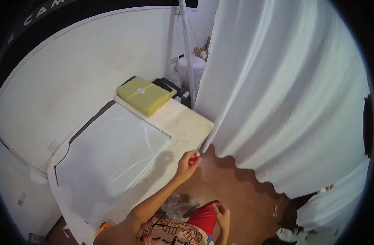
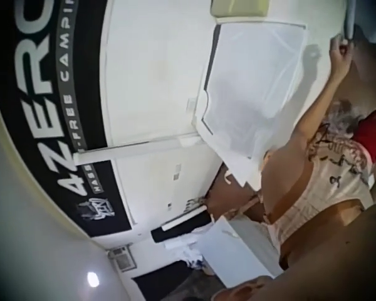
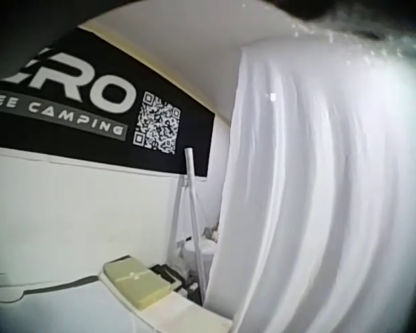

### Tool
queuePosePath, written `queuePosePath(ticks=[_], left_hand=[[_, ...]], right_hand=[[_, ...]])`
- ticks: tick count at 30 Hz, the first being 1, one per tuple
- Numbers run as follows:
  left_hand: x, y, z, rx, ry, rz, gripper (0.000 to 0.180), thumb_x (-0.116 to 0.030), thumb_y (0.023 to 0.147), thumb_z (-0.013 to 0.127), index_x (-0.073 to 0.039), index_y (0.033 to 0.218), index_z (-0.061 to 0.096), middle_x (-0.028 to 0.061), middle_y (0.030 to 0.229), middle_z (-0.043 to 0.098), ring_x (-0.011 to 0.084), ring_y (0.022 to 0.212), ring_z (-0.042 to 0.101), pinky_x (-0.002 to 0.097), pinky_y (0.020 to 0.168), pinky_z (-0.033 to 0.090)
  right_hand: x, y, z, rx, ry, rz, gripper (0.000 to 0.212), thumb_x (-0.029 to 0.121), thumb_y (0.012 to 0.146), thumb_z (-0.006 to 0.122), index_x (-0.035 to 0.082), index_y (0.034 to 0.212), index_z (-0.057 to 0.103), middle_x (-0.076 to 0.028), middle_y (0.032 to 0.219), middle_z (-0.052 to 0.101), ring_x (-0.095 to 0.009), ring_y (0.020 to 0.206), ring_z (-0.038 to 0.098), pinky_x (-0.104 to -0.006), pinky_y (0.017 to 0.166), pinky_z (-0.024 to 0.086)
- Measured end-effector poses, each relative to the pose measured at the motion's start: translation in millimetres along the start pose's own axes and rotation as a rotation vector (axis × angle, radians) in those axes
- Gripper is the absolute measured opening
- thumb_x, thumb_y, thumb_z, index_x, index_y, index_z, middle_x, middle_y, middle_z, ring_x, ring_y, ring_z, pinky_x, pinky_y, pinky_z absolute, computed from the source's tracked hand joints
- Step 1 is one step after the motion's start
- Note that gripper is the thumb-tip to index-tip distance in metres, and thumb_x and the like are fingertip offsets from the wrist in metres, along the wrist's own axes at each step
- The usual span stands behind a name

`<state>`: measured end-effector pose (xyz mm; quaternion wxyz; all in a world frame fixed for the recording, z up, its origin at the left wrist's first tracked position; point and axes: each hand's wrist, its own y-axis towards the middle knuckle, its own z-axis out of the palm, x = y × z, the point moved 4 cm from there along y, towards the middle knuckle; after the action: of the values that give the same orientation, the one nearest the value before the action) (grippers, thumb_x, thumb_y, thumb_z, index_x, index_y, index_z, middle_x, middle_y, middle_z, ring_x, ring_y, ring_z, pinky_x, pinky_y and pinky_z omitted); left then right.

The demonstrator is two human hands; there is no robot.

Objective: Unrolling, inspecting, and re-rolling large printed pattern sheets on a work table.

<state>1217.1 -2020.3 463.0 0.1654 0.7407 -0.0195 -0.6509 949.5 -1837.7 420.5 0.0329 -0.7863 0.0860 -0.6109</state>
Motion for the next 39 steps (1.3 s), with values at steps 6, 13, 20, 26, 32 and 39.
queuePosePath(ticks=[6,13,20,26,32,39], left_hand=[[-9.1,276.2,120.7,-0.237,0.132,0.317,0.083,-0.03,0.087,0.086,-0.006,0.153,0.042,0.0209,0.154,0.044,0.0353,0.141,0.047,0.046,0.108,0.047],[-6.4,538.5,275.7,-0.259,0.238,0.049,0.13,-0.071,0.081,0.076,-0.008,0.168,0.003,0.0238,0.174,0.004,0.0451,0.16,0.006,0.0549,0.127,0.017],[42.7,460.2,469.4,0.551,-0.027,0.111,0.069,-0.047,0.096,0.071,-0.003,0.144,0.051,0.0159,0.139,0.059,0.0321,0.127,0.053,0.0456,0.109,0.043],[165.3,640.2,453.3,0.396,-0.222,-0.175,0.052,-0.029,0.089,0.081,-0.003,0.132,0.067,0.0118,0.123,0.072,0.0215,0.1,0.071,0.0369,0.089,0.058],[294.8,788.8,249.3,-0.506,-0.236,-0.206,0.025,-0.025,0.093,0.08,-0.006,0.105,0.07,0.0038,0.086,0.07,0.0115,0.077,0.066,0.0294,0.07,0.055],[224.6,1055.0,95.5,-0.805,0.399,-0.013,0.072,-0.044,0.089,0.083,0.001,0.139,0.057,0.0188,0.126,0.068,0.0269,0.117,0.065,0.0398,0.1,0.051]], right_hand=[[0.2,179.9,-72.4,0.098,-0.012,0.035,0.026,0.02,0.099,0.073,-0.004,0.108,0.074,-0.012,0.098,0.077,-0.019,0.094,0.07,-0.0338,0.086,0.055],[199.2,442.8,-98.8,0.585,-0.049,-0.214,0.019,0.024,0.098,0.077,0.012,0.113,0.081,-0.01,0.108,0.077,-0.016,0.093,0.07,-0.0295,0.086,0.053],[391.5,635.0,-136.9,0.482,-0.329,-0.832,0.046,0.007,0.078,0.076,-0.002,0.122,0.066,-0.014,0.12,0.07,-0.025,0.114,0.065,-0.037,0.103,0.048],[381.4,823.7,-267.1,0.088,-0.491,-0.62,0.051,0.006,0.084,0.077,-0.003,0.131,0.061,-0.014,0.121,0.068,-0.024,0.11,0.064,-0.038,0.102,0.048],[331.3,984.1,-362.0,-0.167,-0.409,-0.37,0.034,0.008,0.102,0.067,-0.001,0.134,0.061,-0.01,0.126,0.067,-0.017,0.116,0.063,-0.0309,0.102,0.049],[371.5,1146.4,-330.1,-0.164,-0.434,-0.347,0.031,0.011,0.104,0.065,-0.002,0.132,0.061,-0.01,0.122,0.067,-0.017,0.112,0.062,-0.0299,0.099,0.049]])
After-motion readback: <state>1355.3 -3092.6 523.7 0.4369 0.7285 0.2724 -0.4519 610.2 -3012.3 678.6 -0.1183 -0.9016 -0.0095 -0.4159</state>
